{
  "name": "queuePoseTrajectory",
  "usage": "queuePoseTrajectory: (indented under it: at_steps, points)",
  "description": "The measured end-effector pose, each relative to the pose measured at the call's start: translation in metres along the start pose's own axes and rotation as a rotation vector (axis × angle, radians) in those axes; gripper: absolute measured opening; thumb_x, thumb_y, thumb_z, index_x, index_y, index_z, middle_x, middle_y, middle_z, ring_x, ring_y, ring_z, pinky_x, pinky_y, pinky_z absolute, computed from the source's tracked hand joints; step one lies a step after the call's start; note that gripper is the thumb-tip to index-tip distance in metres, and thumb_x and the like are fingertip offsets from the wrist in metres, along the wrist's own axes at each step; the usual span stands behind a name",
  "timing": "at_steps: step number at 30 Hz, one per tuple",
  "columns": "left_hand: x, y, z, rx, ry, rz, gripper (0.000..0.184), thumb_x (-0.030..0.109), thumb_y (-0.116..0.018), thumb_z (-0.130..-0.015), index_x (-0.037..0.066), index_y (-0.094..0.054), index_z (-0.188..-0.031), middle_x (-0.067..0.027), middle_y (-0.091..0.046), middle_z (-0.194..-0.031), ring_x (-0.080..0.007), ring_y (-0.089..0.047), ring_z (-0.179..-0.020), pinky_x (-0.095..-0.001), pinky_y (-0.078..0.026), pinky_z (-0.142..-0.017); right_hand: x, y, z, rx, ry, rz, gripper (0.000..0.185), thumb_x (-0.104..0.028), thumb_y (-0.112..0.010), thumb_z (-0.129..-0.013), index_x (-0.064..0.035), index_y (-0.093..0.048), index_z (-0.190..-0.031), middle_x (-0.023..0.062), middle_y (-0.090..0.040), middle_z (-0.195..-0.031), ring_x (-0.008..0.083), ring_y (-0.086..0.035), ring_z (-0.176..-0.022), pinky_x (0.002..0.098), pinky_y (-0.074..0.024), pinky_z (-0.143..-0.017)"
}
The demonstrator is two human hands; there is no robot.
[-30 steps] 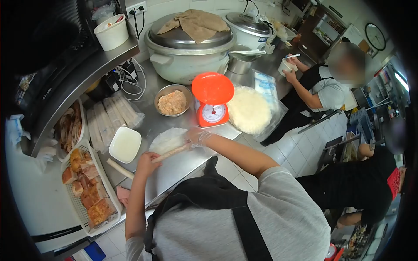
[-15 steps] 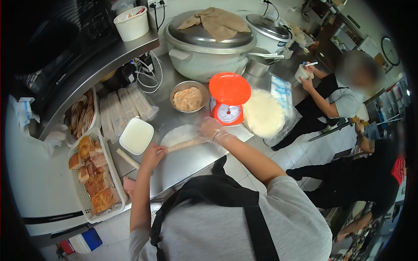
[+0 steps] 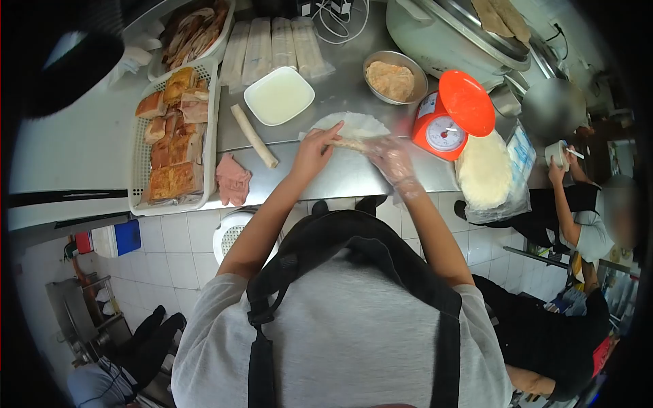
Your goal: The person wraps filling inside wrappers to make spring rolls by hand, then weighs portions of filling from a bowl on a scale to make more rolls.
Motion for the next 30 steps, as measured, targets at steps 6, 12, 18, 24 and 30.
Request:
queuePoseTrajectory:
  at_steps: [6, 12, 18, 24, 30]
  points:
    - [-0.005, -0.002, -0.007, -0.045, 0.027, -0.002, 0.08, -0.002, -0.074, -0.075, 0.021, -0.047, -0.148, -0.0032, -0.072, -0.106, -0.0259, -0.061, -0.098, -0.0381, -0.05, -0.091, 0.043, 0.022, 0.041, 0.076, -0.124, 0.031, 0.036, -0.024, -0.08, -0.075, -0.0127, -0.075, -0.109, 0.0085, -0.072, -0.101, 0.0287, -0.064, -0.097, 0.0414, -0.0501, -0.09]
    - [-0.017, -0.008, -0.018, -0.129, 0.04, -0.02, 0.079, 0.007, -0.079, -0.077, 0.018, -0.046, -0.148, -0.0037, -0.072, -0.105, -0.0255, -0.061, -0.096, -0.0379, -0.05, -0.09, 0.068, 0.036, 0.05, -0.048, -0.445, 0.002, 0.04, -0.024, -0.082, -0.073, -0.0126, -0.073, -0.11, 0.0102, -0.071, -0.097, 0.0309, -0.064, -0.098, 0.0407, -0.0501, -0.09]
    - [-0.045, -0.014, -0.031, -0.278, 0.068, -0.06, 0.071, 0.012, -0.077, -0.081, 0.017, -0.049, -0.146, -0.0085, -0.071, -0.101, -0.0247, -0.063, -0.093, -0.0357, -0.05, -0.088, 0.013, 0.02, 0.013, 0.079, -0.208, 0.038, 0.043, -0.014, -0.077, -0.071, -0.0138, -0.069, -0.113, 0.0129, -0.066, -0.109, 0.0337, -0.06, -0.108, 0.0452, -0.0492, -0.094]
    - [-0.075, -0.024, -0.041, -0.448, 0.223, 0.034, 0.07, 0.008, -0.076, -0.08, 0.012, -0.051, -0.145, -0.0092, -0.073, -0.1, -0.0223, -0.067, -0.087, -0.036, -0.051, -0.087, -0.003, -0.029, -0.026, -0.007, 0.018, 0.058, 0.027, -0.009, -0.073, -0.07, -0.0134, -0.073, -0.097, 0.0068, -0.069, -0.099, 0.0301, -0.063, -0.101, 0.0421, -0.051, -0.09]
    - [0.006, -0.012, -0.041, -0.211, 0.013, -0.103, 0.08, -0.001, -0.076, -0.073, 0.009, -0.046, -0.147, -0.0083, -0.072, -0.1, -0.025, -0.065, -0.094, -0.0365, -0.051, -0.088, 0.011, -0.031, -0.026, 0.034, -0.002, 0.042, 0.014, -0.021, -0.067, -0.078, -0.0141, -0.073, -0.089, 0.0106, -0.069, -0.083, 0.0326, -0.065, -0.086, 0.046, -0.0516, -0.078]
Point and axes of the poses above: each hand's wrist, its own z-axis away from the middle knuckle, its own y-axis out of the back of the hand, x = y × z, the point moved 9 cm from there along -z, towards the middle knuckle
